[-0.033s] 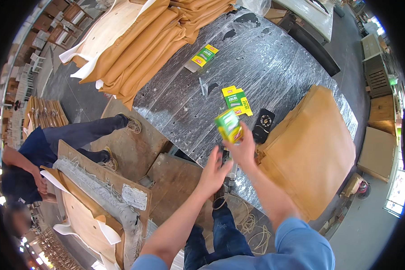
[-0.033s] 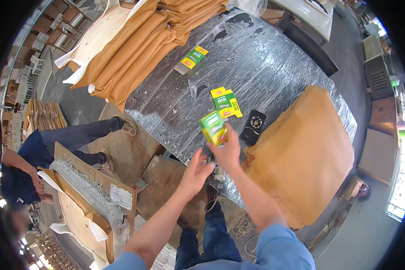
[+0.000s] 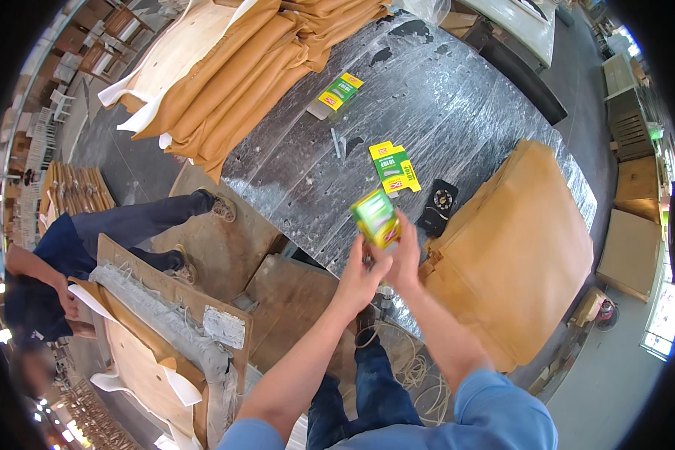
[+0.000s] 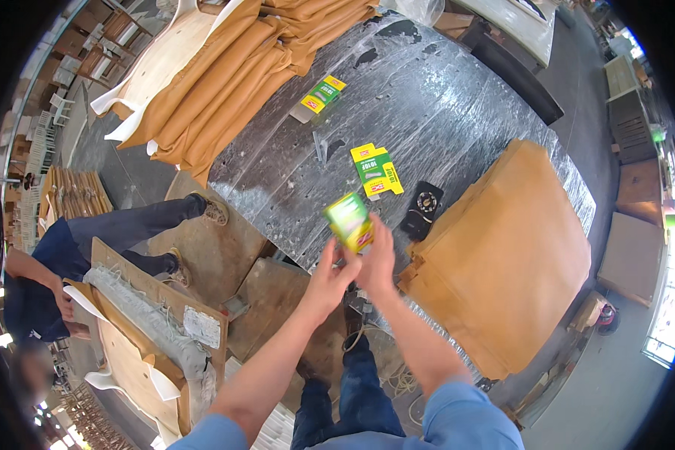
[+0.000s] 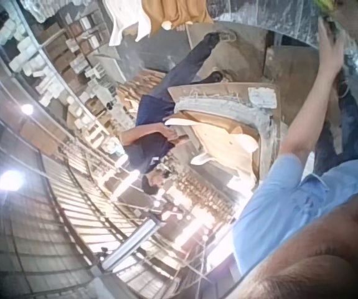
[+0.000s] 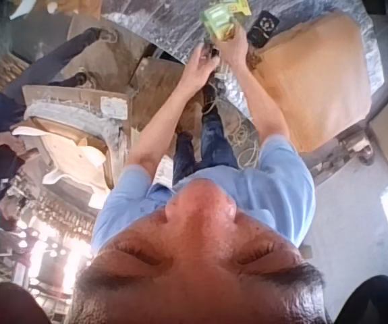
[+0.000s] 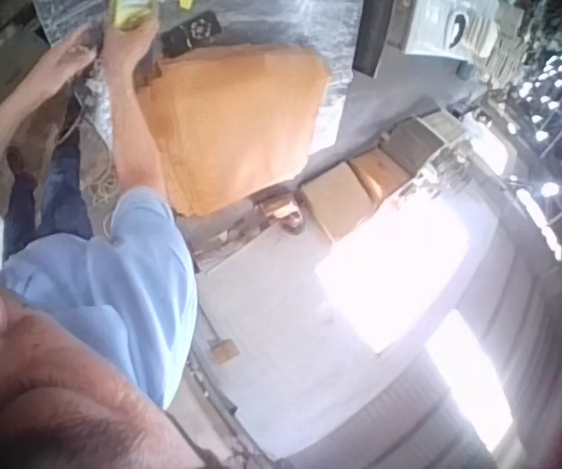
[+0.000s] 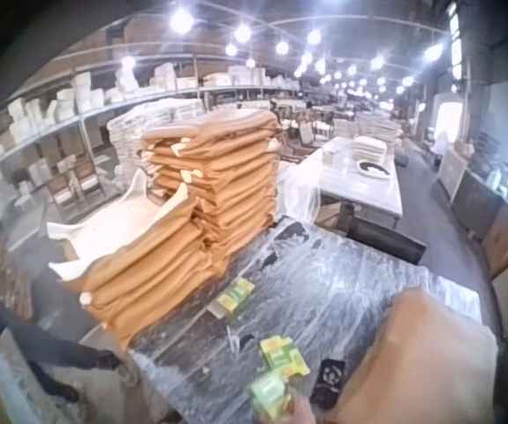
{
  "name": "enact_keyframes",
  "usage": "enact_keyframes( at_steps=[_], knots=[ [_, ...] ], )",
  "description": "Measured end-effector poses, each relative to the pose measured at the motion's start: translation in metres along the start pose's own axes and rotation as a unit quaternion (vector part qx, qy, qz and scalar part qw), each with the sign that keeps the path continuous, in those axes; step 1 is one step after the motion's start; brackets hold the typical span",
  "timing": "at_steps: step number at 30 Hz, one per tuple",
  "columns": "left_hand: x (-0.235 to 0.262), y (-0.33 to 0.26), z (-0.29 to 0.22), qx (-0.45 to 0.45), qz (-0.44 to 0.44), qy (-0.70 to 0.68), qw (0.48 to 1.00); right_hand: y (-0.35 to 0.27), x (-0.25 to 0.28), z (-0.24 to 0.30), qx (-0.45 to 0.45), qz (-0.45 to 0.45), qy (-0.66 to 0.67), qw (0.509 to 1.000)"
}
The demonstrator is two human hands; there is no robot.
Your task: The person assembles chair cushions by layering fabric and foam on a wooden frame, then uses a pneumatic staple gun to secure the fabric edges. The process is repeated for multiple cushions with a coworker assisting by applying adhesive and handing materials.
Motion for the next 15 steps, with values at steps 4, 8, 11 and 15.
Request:
enact_keyframes(
  at_steps=[4,8,11,15],
  knots=[
    [-0.017,0.013,-0.010,0.012,0.005,-0.018,1.000,-0.073,0.006,0.029,0.099,-0.059,-0.020,0.993],
    [0.015,-0.014,0.003,0.131,-0.137,-0.048,0.981,-0.097,0.008,0.042,0.099,0.045,0.065,0.992],
    [0.032,-0.015,-0.014,0.041,-0.102,0.028,0.993,-0.079,0.005,-0.002,-0.031,0.143,0.350,0.925],
    [0.039,-0.031,-0.045,-0.053,-0.034,0.248,0.967,-0.034,0.031,0.019,-0.082,0.180,0.414,0.889]
  ],
)
Point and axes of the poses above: each hand's wrist, its own y-axis towards the middle knuckle, its own x-axis out of the back of the hand, z = x × y, the point moved 7 cm from there along y, towards the middle knuckle, and after that the axes turned 6 degrees about z, right-handed, at the moved point
